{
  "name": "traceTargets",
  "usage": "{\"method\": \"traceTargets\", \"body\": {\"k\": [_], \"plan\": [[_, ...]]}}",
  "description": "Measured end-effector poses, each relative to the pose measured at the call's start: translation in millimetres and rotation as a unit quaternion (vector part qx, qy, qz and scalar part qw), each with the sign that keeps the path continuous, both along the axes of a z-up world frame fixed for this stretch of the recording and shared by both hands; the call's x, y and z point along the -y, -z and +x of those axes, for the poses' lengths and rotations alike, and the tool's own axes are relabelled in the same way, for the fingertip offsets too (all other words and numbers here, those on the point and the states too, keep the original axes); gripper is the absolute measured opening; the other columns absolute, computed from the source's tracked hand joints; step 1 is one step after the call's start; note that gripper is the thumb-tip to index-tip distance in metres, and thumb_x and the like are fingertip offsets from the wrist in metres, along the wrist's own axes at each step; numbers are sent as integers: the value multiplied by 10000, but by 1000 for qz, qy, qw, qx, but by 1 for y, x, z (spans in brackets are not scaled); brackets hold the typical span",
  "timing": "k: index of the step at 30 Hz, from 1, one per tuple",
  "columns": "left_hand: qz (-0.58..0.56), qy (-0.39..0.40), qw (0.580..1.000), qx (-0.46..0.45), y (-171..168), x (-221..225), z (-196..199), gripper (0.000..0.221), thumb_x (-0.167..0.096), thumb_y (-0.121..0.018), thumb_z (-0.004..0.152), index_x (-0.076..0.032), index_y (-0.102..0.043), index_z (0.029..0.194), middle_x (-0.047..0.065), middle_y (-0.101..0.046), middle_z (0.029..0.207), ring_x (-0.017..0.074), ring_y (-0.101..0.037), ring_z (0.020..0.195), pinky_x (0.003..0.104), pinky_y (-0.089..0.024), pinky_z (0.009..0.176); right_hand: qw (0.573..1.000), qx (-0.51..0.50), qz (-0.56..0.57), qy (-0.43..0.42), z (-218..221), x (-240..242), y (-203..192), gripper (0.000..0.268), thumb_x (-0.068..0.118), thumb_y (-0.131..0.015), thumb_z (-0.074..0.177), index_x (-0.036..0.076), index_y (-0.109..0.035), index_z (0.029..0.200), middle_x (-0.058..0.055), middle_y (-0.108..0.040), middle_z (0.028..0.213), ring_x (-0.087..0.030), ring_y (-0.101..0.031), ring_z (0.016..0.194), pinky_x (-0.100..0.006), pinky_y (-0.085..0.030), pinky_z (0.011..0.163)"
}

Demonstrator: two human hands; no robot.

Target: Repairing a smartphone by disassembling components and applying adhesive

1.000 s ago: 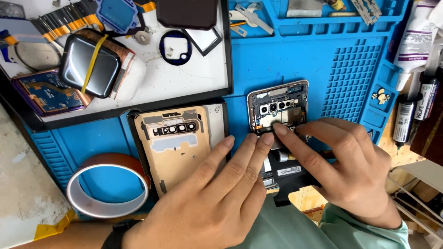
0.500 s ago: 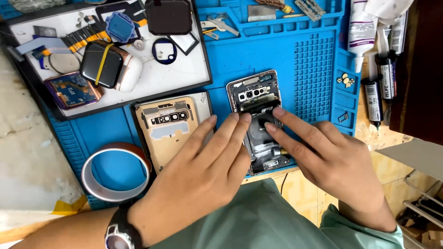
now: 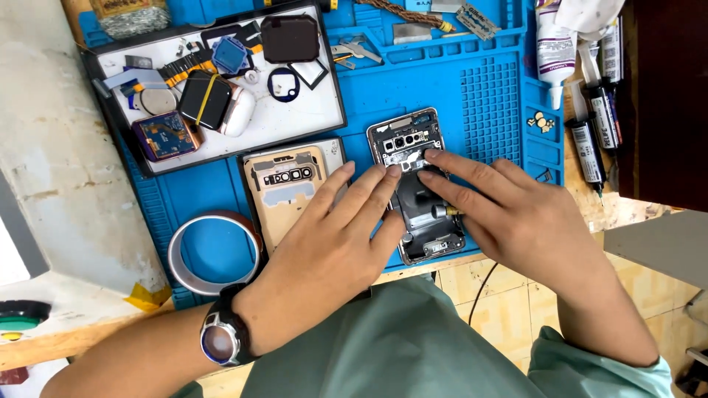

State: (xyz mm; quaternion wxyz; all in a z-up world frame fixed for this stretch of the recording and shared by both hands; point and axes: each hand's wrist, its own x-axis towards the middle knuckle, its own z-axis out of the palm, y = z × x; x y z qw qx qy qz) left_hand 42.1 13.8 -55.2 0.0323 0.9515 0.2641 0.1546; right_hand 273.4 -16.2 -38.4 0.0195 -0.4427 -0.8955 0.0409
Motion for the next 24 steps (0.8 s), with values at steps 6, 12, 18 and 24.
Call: {"method": "traceTargets", "body": {"k": [6,12,18,24], "plan": [[-76,20,997,26,-4,-4,-5,89,-36,-539,873,-60,-577,950,190,-571,1243,304,-479,1218,473,-337,1073,991,-120,-48,46,3,-3,3,392,-38,-485,862,88,-588,1219,-67,-564,1313,-243,-624,1090,-329,-530,640],[-167,15,967,191,-10,-2,-9,90,-44,-548,945,-54,-599,1019,154,-581,1179,366,-514,1137,539,-395,976,911,-362,50,193,-10,17,-4,270,23,-387,990,-109,-602,1086,-271,-521,1051,-332,-580,909,-367,-530,780],[-172,-2,944,283,-23,-2,-11,57,-124,-685,899,-101,-643,930,25,-632,1071,260,-577,1017,387,-398,841,881,-341,-21,327,-11,26,4,194,22,-415,1041,-36,-575,1136,-170,-546,1069,-253,-559,938,-325,-440,727],[-299,-17,896,329,-28,4,-13,40,-147,-658,890,-156,-658,928,-19,-641,1025,198,-571,984,340,-384,860,789,-499,0,358,-26,38,-1,604,-179,-499,1018,51,-179,1476,-271,-556,1048,-313,-600,955,-368,-530,869]]}}
